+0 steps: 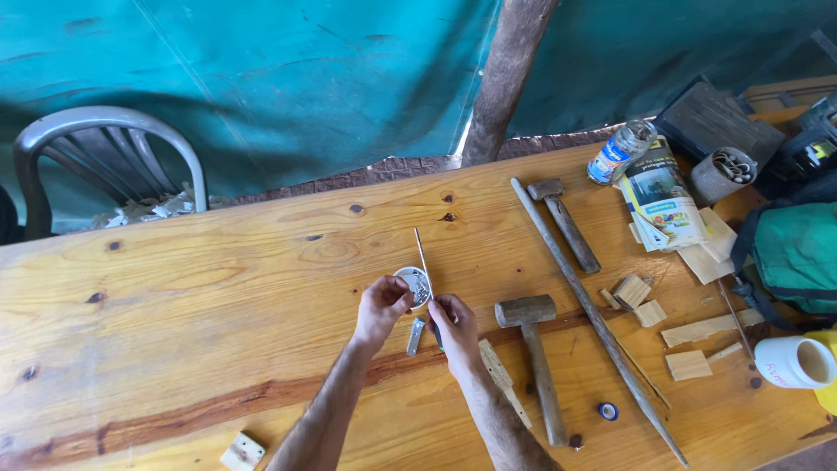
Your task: The person assembles small wooden blocks by inserting dowels and securing them with screws using a screwdriver. They repeatedly align the pieces, insert fasteners, and tighten the screws to join the components on a wooden workbench.
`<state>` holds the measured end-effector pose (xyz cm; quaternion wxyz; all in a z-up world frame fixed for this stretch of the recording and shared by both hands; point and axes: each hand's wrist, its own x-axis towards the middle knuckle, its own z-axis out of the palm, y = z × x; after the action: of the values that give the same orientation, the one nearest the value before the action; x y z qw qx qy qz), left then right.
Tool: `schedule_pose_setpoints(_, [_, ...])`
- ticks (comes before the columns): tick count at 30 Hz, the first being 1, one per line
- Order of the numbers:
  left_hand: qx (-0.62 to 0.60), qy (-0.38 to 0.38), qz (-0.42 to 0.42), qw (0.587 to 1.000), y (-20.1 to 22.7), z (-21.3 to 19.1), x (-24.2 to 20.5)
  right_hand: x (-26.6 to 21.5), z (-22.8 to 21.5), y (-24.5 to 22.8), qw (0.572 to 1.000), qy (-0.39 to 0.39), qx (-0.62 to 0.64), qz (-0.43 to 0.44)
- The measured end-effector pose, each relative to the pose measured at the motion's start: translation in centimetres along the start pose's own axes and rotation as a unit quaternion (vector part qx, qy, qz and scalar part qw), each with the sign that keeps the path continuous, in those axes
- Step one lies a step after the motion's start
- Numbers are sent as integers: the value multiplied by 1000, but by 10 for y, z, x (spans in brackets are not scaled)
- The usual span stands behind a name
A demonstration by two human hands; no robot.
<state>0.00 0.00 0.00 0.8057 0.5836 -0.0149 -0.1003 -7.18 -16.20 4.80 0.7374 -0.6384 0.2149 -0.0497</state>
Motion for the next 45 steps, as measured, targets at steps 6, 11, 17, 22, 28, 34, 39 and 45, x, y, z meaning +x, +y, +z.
schedule_pose_setpoints(6, [-194, 37, -65, 978, 15, -7, -63, -49, 27, -28, 995, -87, 20, -55])
schedule_pose_setpoints(11, [-210, 55, -65, 974, 57, -24, -111, -67, 41, -6, 987, -139, 28, -78])
schedule_pose_setpoints(17, [-155, 20, -52, 986, 74, -57, -190, -133, 61, 0, 984, -171, -16, -46])
schedule_pose_setpoints(22, [-131, 82, -46, 987, 33, -79, -255, -183, 68, 52, 985, -172, -19, 8])
schedule_pose_setpoints(28, [-52, 188, -183, 964, 31, -91, -306, -232, 69, 76, 967, -127, -218, -41])
schedule_pose_setpoints(34, [157, 158, -253, 942, 57, -107, -349, -265, 78, 97, 948, -107, -300, -20])
schedule_pose_setpoints(39, [367, 113, -133, 914, 1, -149, -370, -278, 85, 117, 930, -110, -350, -29])
schedule_pose_setpoints(45, [424, 119, -73, 895, -8, -169, -389, -276, 83, 123, 917, -100, -386, -14])
